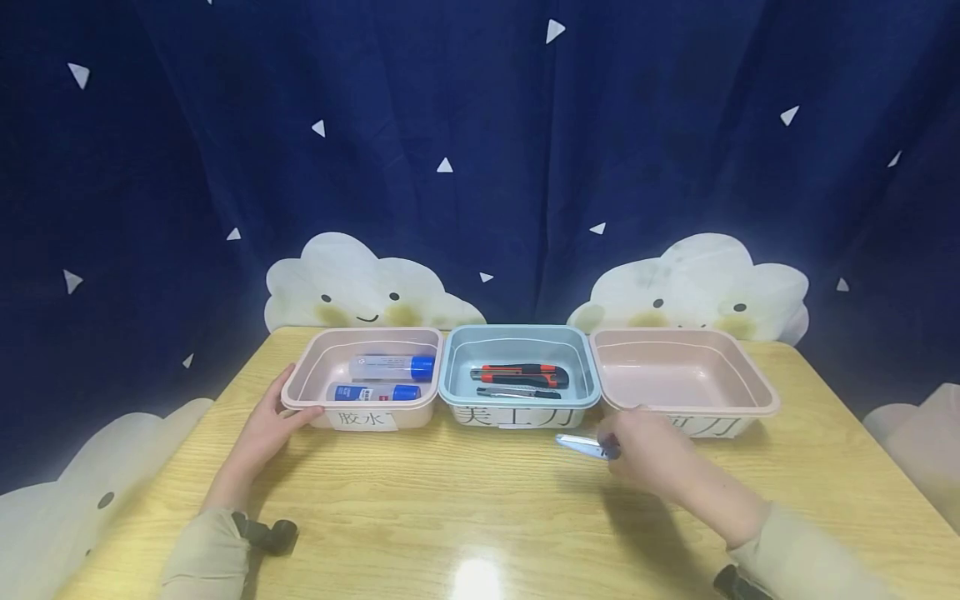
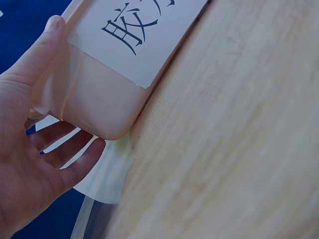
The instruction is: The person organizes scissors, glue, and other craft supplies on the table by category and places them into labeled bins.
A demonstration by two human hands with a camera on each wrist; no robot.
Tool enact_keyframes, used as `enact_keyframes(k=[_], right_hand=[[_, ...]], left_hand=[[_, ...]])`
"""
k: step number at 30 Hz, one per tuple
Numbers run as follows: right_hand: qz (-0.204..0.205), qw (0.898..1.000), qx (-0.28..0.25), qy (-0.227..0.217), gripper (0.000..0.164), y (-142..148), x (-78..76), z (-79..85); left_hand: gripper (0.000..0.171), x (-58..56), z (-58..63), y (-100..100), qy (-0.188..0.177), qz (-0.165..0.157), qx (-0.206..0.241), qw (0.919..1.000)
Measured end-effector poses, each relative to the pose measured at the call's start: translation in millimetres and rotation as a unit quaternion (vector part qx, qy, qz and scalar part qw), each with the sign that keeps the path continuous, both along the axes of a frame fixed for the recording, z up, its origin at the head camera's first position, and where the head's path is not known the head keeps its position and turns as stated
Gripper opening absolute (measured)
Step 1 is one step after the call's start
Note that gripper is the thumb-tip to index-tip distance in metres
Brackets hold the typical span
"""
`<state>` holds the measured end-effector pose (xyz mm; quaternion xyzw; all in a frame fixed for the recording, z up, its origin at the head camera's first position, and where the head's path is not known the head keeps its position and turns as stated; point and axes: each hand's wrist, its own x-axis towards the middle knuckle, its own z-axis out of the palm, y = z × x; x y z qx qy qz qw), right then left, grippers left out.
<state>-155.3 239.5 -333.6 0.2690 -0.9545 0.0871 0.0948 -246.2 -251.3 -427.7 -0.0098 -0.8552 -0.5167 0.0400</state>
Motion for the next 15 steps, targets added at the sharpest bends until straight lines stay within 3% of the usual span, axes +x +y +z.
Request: enact_keyframes(k=[7, 11, 15], right_hand=[[-0.047, 0.999, 0.019, 0.016, 0.015, 20.3, -13.7, 16.4], [-0.045, 0.998, 0.015, 0.033, 0.015, 32.8, -27.0, 16.4], [-0.029, 0.996, 0.021, 0.078, 0.017, 46.4, -39.6, 13.8]], left_hand=[[0.098, 1.0, 0.9, 0.0, 0.000, -0.001, 0.001, 1.0000], [0.097, 0.8, 0.5, -0.1, 0.001, 0.000, 0.001, 1.0000], [0.098, 0.8, 0.7, 0.1, -0.001, 0.001, -0.004, 1.0000]])
